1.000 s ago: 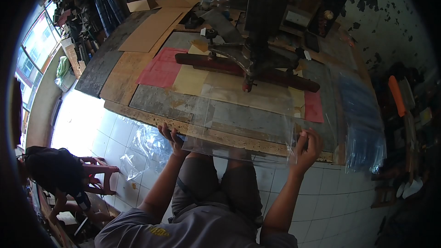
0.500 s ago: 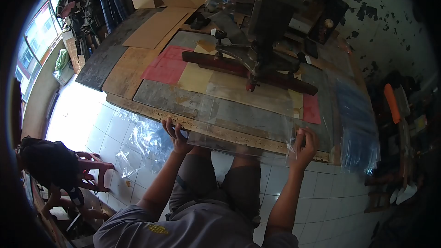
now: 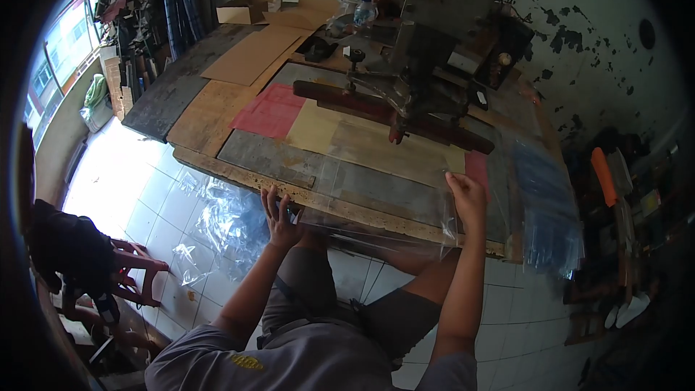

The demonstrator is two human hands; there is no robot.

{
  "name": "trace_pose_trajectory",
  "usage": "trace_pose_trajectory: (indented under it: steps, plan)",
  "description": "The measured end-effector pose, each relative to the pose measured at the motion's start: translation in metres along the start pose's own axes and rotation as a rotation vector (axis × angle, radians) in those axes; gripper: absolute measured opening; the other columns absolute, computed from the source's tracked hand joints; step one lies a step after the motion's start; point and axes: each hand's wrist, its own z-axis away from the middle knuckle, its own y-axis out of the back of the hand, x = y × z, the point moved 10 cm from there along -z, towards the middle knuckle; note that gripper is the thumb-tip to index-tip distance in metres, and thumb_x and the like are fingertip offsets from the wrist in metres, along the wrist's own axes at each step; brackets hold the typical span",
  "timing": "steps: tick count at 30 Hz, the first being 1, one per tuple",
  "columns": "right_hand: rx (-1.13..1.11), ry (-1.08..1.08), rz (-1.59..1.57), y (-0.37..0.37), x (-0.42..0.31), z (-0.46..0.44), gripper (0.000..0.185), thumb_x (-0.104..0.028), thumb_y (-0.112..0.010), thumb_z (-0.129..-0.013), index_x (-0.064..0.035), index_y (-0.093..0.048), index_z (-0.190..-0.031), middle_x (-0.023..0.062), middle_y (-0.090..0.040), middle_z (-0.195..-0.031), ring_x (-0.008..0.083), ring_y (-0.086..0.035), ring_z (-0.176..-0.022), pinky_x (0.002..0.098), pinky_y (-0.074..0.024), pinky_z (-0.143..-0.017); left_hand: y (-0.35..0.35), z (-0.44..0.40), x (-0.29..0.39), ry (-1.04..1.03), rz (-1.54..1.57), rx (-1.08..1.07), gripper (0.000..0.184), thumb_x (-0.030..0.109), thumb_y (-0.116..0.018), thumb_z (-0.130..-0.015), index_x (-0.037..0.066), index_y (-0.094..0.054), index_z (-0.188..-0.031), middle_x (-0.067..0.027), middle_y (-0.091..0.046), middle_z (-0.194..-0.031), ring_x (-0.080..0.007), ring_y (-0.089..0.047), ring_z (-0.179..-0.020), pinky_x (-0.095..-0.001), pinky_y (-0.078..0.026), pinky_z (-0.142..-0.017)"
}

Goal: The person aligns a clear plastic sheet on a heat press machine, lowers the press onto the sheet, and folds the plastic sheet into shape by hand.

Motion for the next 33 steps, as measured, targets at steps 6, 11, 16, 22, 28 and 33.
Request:
trace_pose_trajectory:
  steps: [6, 11, 16, 22, 28, 33]
  plan:
    - [0.022, 0.049, -0.265, -0.007, -0.009, 0.011, 0.018, -0.014, -0.069, -0.095, 0.0024, -0.071, -0.101, 0.0006, -0.065, -0.080, 0.0073, -0.057, -0.072, 0.0241, -0.0443, -0.067, 0.007, -0.007, 0.006, 0.051, 0.048, -0.041, 0.053, 0.018, -0.069, -0.087, 0.004, -0.052, -0.135, -0.0245, -0.038, -0.153, -0.0556, -0.026, -0.145, -0.0625, -0.026, -0.117]
    - [0.128, 0.127, -0.415, 0.021, -0.011, 0.070, 0.013, -0.011, -0.068, -0.096, 0.0015, -0.069, -0.099, -0.0003, -0.063, -0.082, 0.0066, -0.055, -0.074, 0.0219, -0.0433, -0.071, 0.044, -0.038, 0.028, 0.002, -0.011, -0.049, 0.042, 0.012, -0.057, -0.089, 0.006, -0.057, -0.131, -0.0176, -0.051, -0.145, -0.0413, -0.042, -0.139, -0.0554, -0.025, -0.116]
    - [0.252, 0.173, -0.480, 0.038, 0.022, 0.113, 0.012, -0.011, -0.067, -0.096, 0.0005, -0.067, -0.099, -0.0001, -0.063, -0.086, 0.0068, -0.055, -0.077, 0.0219, -0.0430, -0.073, 0.062, -0.090, 0.043, 0.105, 0.103, -0.152, 0.044, 0.019, -0.056, -0.090, 0.004, -0.057, -0.131, -0.0146, -0.061, -0.132, -0.0329, -0.053, -0.123, -0.0502, -0.028, -0.114]
    - [0.318, 0.268, -0.536, 0.043, 0.001, 0.129, 0.011, -0.009, -0.065, -0.096, 0.0011, -0.067, -0.101, 0.0018, -0.064, -0.091, 0.0075, -0.057, -0.079, 0.0230, -0.0459, -0.074, 0.022, -0.135, 0.091, 0.249, 0.658, -0.359, 0.061, 0.028, -0.069, -0.091, 0.004, -0.047, -0.143, -0.0154, -0.060, -0.132, -0.0331, -0.052, -0.128, -0.0480, -0.030, -0.114]
    - [0.213, 0.327, -0.547, 0.035, -0.027, 0.111, 0.014, -0.012, -0.063, -0.099, 0.0008, -0.065, -0.104, 0.0006, -0.062, -0.088, 0.0077, -0.056, -0.081, 0.0233, -0.0447, -0.078, -0.016, -0.163, 0.067, 0.358, 0.818, -0.598, 0.027, 0.011, -0.066, -0.097, -0.001, -0.062, -0.121, -0.0065, -0.072, -0.106, -0.0151, -0.066, -0.105, -0.0306, -0.050, -0.095]
    - [0.143, 0.391, -0.512, 0.020, -0.015, 0.086, 0.015, -0.012, -0.062, -0.101, 0.0007, -0.064, -0.109, 0.0035, -0.064, -0.100, 0.0098, -0.060, -0.088, 0.0262, -0.0480, -0.082, -0.021, -0.179, 0.063, 0.183, 0.888, -0.482, 0.018, 0.012, -0.060, -0.101, 0.000, -0.068, -0.113, -0.0080, -0.070, -0.117, -0.0162, -0.061, -0.116, -0.0335, -0.045, -0.103]
